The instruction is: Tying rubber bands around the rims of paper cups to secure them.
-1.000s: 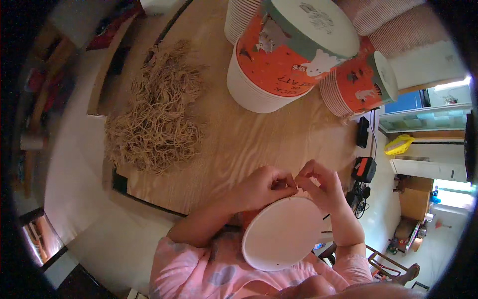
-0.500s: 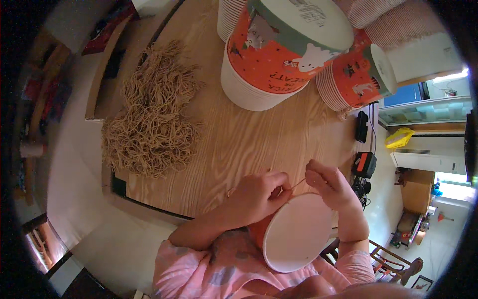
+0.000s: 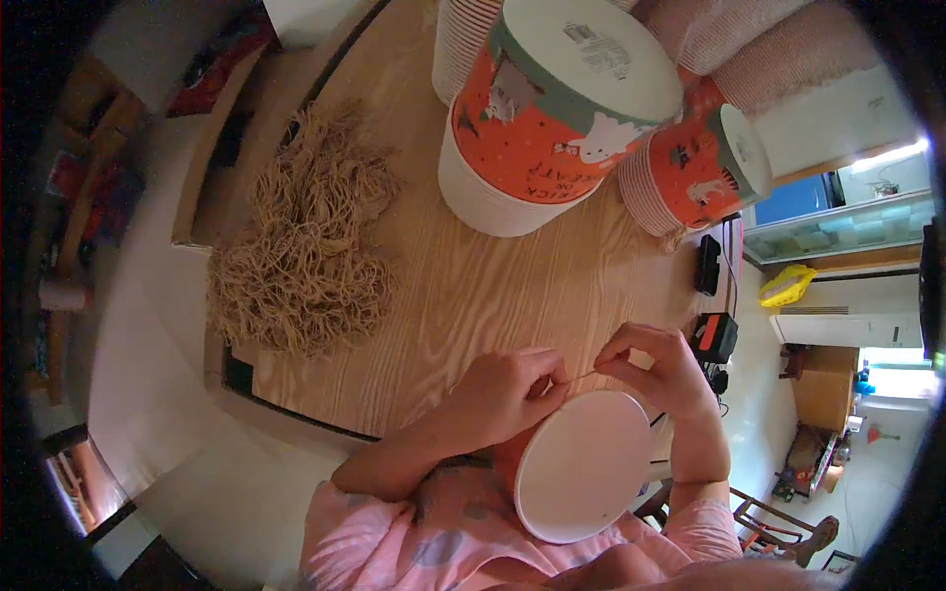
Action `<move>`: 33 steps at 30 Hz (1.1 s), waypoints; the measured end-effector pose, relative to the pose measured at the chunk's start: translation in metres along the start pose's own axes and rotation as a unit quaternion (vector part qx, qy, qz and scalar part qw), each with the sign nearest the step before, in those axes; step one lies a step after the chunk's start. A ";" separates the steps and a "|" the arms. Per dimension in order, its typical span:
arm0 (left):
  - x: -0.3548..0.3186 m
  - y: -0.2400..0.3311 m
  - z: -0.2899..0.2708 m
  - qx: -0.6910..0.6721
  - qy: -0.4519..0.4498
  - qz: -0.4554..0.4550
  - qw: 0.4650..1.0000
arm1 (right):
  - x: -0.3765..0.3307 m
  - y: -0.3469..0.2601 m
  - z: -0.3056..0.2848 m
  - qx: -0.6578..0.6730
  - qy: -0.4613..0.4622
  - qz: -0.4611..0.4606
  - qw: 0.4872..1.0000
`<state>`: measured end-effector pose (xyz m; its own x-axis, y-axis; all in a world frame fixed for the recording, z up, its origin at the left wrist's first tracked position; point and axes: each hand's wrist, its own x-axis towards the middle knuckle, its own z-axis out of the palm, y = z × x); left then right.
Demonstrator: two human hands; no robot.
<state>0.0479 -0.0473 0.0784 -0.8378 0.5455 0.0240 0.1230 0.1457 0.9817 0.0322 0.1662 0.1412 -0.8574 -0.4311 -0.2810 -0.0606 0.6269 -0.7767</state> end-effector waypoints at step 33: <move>0.017 -0.023 -0.016 0.059 -0.010 0.197 0.979 | 0.026 0.034 0.005 0.126 -0.032 0.015 0.991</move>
<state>0.0223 -0.0549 0.0591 -0.7022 0.5950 0.3910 0.4959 0.0146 0.8683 0.0107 0.1727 0.1045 -0.8228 -0.4596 -0.3343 0.1005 0.4613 -0.8815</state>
